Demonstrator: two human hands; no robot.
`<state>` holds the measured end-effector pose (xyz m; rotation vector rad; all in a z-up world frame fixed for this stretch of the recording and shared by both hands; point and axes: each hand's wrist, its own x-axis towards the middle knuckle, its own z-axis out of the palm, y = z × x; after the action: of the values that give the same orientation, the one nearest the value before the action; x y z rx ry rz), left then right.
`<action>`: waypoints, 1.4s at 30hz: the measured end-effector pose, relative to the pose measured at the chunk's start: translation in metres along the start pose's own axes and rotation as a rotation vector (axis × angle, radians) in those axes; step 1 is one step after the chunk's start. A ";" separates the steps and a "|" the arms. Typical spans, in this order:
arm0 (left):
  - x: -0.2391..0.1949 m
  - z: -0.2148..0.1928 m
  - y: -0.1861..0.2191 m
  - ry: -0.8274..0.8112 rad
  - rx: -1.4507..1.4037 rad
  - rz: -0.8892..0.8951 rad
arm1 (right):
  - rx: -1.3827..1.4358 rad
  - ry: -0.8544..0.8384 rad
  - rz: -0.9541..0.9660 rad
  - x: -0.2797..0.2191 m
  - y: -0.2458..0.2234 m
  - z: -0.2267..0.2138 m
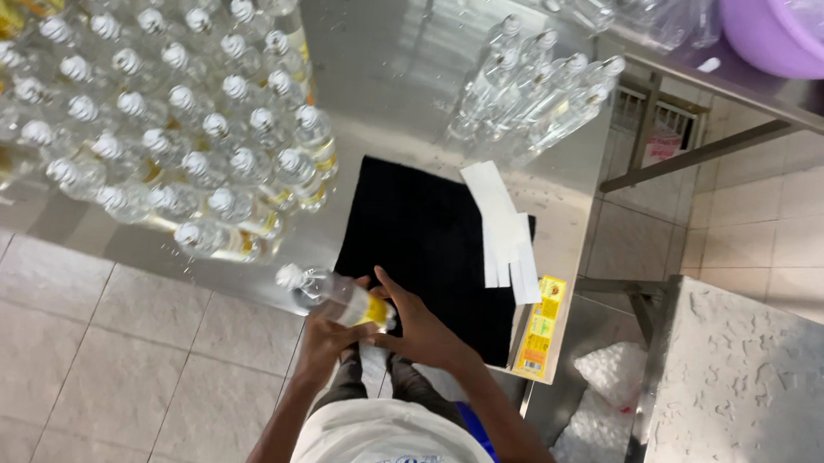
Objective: The person repeatedly picks up clear plastic bottles from a stainless steel table, applies yellow labels to them, and places the labeled bottles back on the table. The person also handles white paper strips and a black cloth during the process.
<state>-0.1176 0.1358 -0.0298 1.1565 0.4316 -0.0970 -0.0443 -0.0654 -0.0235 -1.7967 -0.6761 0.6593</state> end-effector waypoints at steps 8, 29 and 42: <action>0.060 -0.065 -0.038 0.643 0.228 0.143 | -0.125 0.964 0.183 0.062 0.157 -0.224; 0.050 0.017 -0.072 0.712 0.410 0.218 | -0.103 0.355 0.872 0.003 0.045 -0.094; 0.036 0.103 -0.101 -0.088 0.823 0.180 | -0.484 1.159 0.772 -0.142 0.130 -0.086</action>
<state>-0.0856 0.0072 -0.0969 1.9858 0.2007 -0.1768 -0.0636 -0.2587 -0.1050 -2.4658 0.7339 -0.1873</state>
